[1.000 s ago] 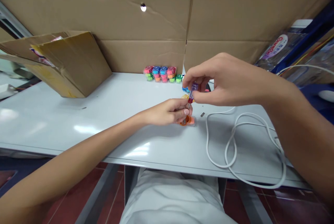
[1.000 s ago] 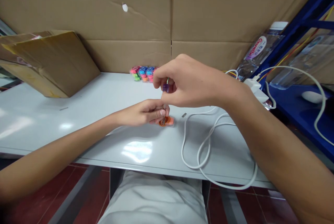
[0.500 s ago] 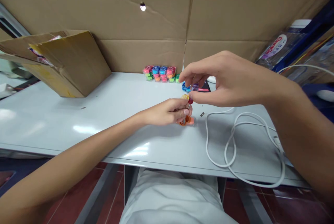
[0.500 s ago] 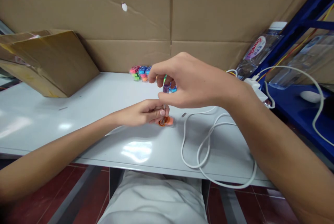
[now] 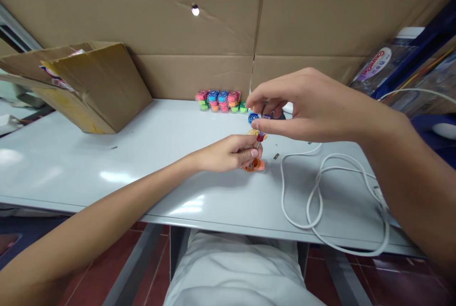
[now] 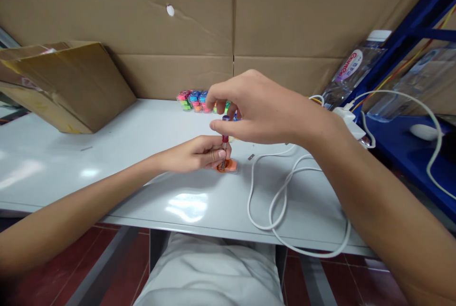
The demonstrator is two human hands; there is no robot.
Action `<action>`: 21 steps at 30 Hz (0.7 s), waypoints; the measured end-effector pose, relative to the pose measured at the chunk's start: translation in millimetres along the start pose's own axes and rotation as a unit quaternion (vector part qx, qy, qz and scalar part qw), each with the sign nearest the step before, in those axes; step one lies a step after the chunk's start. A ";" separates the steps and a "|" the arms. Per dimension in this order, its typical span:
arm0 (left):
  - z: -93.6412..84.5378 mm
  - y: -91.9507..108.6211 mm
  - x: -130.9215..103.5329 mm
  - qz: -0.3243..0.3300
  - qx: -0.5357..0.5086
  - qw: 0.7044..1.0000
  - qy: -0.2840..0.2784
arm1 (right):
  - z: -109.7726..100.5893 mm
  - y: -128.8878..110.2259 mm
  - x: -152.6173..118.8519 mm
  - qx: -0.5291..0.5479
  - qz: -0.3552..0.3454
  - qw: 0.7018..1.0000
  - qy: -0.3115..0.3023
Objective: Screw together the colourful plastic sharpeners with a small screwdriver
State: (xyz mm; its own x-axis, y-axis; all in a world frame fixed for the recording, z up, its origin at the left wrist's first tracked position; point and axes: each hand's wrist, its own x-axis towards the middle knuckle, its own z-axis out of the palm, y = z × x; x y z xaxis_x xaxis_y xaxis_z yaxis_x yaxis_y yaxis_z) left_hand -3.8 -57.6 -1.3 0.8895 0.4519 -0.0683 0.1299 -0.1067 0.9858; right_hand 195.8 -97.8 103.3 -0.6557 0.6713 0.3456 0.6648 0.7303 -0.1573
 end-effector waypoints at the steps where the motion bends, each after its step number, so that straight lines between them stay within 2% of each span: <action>1: 0.1 -0.2 0.0 0.000 -0.002 1.000 0.000 | 0.4 0.8 0.2 -0.004 0.002 1.000 -0.001; 7: 2.1 0.7 -1.3 -0.003 -0.013 1.000 0.007 | -0.6 -2.5 -1.7 0.029 -0.010 1.000 -0.003; 11: 2.0 1.2 -1.5 0.001 -0.008 1.000 0.010 | -0.7 -2.7 -1.8 -0.017 0.006 1.000 0.003; 14: 1.5 0.4 -1.2 0.005 -0.011 1.000 0.008 | -1.1 -0.4 -1.7 -0.002 0.016 1.000 -0.008; 18: 0.5 -0.9 -0.9 0.004 -0.005 1.000 0.006 | -3.5 -2.6 -2.7 0.031 -0.019 0.999 -0.018; 21: 0.1 -1.1 -0.7 0.007 -0.003 1.000 0.010 | -3.8 -5.2 -2.7 0.020 -0.017 0.999 -0.023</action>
State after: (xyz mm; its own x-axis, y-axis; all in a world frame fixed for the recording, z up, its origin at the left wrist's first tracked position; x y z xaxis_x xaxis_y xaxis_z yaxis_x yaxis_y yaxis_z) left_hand -4.5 -58.0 -2.3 0.8822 0.4680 -0.0521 0.1150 -0.1070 0.9876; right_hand 195.4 -103.9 106.7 -0.6946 0.6501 0.3081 0.6274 0.7569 -0.1827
